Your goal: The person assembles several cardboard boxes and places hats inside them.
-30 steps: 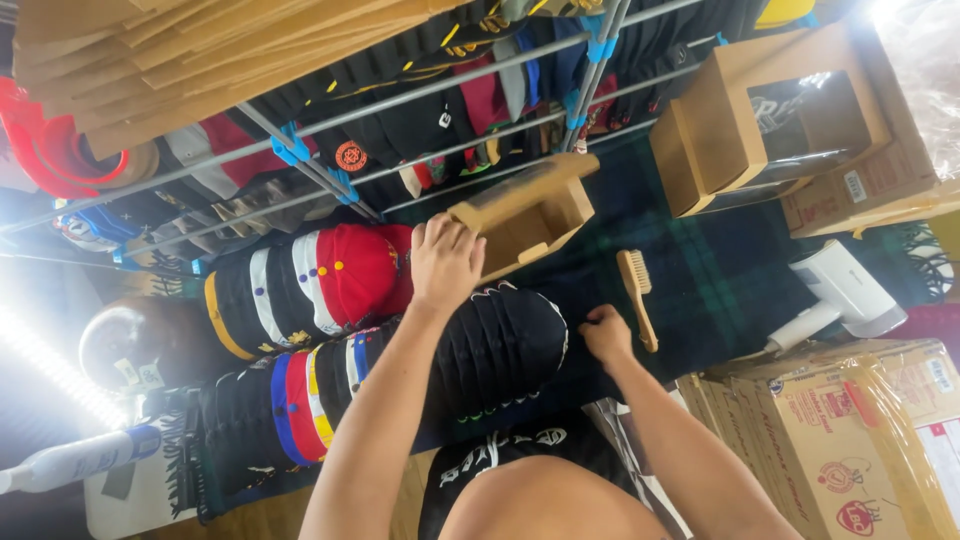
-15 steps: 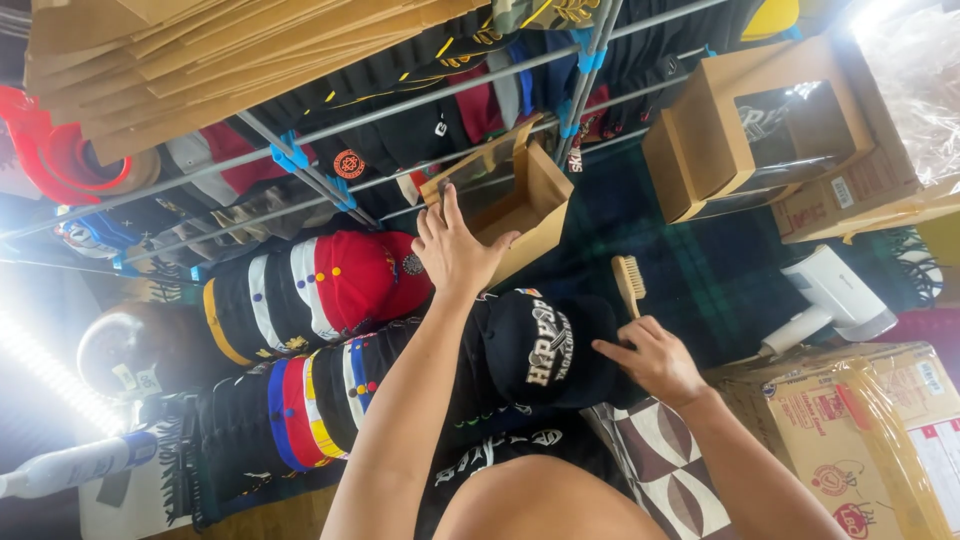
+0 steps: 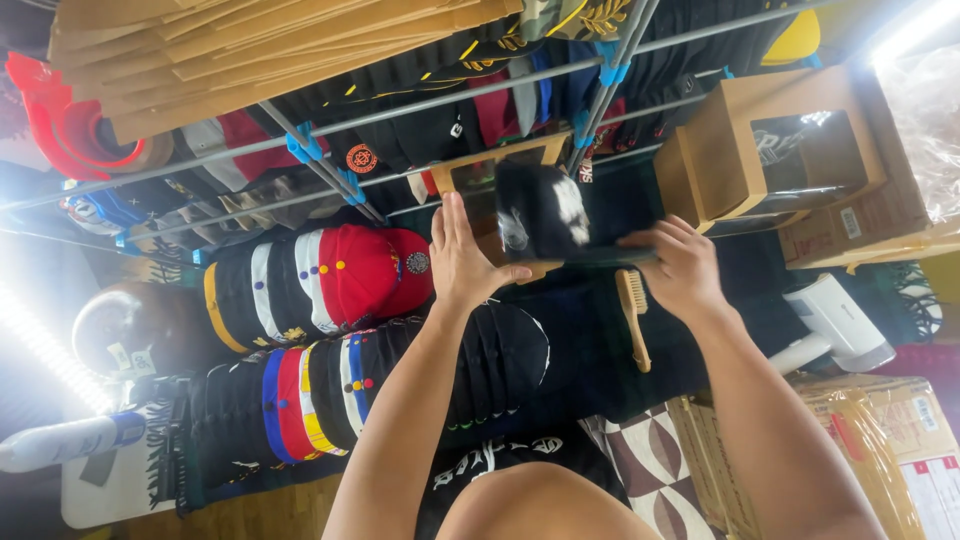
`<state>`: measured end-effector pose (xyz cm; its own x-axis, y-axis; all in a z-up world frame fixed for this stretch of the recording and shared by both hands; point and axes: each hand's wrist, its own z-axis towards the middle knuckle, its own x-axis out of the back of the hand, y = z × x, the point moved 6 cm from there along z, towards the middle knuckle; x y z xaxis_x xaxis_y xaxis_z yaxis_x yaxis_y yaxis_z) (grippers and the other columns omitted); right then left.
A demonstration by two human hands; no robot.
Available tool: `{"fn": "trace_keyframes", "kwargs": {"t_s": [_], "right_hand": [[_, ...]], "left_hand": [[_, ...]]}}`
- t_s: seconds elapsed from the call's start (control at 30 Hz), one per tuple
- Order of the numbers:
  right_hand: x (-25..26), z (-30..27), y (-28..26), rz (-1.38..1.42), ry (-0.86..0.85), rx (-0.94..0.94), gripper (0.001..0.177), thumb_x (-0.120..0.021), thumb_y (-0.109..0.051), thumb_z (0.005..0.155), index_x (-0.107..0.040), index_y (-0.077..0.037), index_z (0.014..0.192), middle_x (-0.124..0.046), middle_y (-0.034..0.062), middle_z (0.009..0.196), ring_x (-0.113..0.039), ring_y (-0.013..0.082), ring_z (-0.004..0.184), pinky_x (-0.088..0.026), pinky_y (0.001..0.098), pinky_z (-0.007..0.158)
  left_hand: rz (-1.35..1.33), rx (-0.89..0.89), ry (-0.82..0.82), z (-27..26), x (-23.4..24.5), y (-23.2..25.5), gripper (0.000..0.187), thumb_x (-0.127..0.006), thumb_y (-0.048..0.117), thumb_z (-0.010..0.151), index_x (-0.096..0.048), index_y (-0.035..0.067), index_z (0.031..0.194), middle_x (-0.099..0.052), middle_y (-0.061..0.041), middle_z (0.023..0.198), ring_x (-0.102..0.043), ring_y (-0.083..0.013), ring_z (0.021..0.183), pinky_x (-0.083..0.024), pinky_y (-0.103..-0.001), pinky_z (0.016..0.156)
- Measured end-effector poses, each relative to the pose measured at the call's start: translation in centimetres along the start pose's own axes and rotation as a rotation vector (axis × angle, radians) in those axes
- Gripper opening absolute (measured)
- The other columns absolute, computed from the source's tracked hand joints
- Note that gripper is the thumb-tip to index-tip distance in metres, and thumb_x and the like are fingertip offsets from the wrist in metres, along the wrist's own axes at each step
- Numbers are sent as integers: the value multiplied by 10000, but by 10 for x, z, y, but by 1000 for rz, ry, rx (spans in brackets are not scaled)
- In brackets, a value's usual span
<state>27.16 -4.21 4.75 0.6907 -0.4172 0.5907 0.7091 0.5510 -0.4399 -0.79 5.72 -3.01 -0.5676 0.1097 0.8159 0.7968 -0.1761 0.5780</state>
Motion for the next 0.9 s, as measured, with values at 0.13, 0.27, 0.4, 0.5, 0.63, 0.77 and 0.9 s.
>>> {"fn": "trace_keyframes", "kwargs": {"t_s": [0.13,0.27,0.4,0.5,0.63,0.77,0.9], "right_hand": [[-23,57,-25,-352,-116,141,123,-811,-107,876,-736,-55,793,-563,56,594,-604,260,596,-505,390,549],[-43,66,-29,-588,-330,140,164,-760,-194,870,-704,-142,725,-552,5,551,-614,232,639,-514,376,559],[-77,62,-13,-692,-480,169,167,-648,-160,891,-639,-209,732,-563,-23,553,-614,214,623,-517,371,532],[-90,71,-5,-727,-524,152,175,-615,-116,884,-636,-175,720,-569,-3,549,-616,249,601,-498,415,502],[-96,71,14,-800,-563,54,151,-612,-169,927,-690,-178,798,-597,8,565,-645,261,598,-502,420,506],[-106,63,35,-773,-598,-25,109,-579,-248,969,-665,-230,904,-598,9,600,-655,259,584,-508,430,499],[-126,69,18,-776,-524,27,155,-608,-190,954,-679,-228,821,-610,9,579,-657,253,580,-504,421,485]], "left_hand": [[-24,-50,77,-1,-8,-19,1710,-900,797,406,25,49,1634,-176,-222,1694,-216,-419,1547,-373,-527,1127],[-125,-29,150,-5,-4,-22,1660,-962,674,430,-23,12,1628,-260,-225,1674,-265,-404,1539,-375,-525,1132],[-158,-38,240,-10,-4,-27,1449,-929,703,392,-301,36,1514,-334,-147,1649,-302,-312,1531,-377,-491,1149],[-147,-28,242,-11,-2,-28,1232,-893,741,415,-476,42,1341,-369,-116,1636,-320,-290,1525,-374,-481,1148],[-13,-25,188,-4,-11,-33,1077,-813,830,453,-542,93,1190,-358,-97,1644,-318,-287,1526,-397,-495,1126],[162,-133,232,2,-14,-30,973,-723,868,545,-629,141,1185,-447,-88,1583,-371,-298,1494,-458,-504,1038],[389,-206,137,9,-22,-21,839,-572,895,695,-751,153,1041,-445,-103,1587,-324,-292,1510,-407,-457,1015]]}}
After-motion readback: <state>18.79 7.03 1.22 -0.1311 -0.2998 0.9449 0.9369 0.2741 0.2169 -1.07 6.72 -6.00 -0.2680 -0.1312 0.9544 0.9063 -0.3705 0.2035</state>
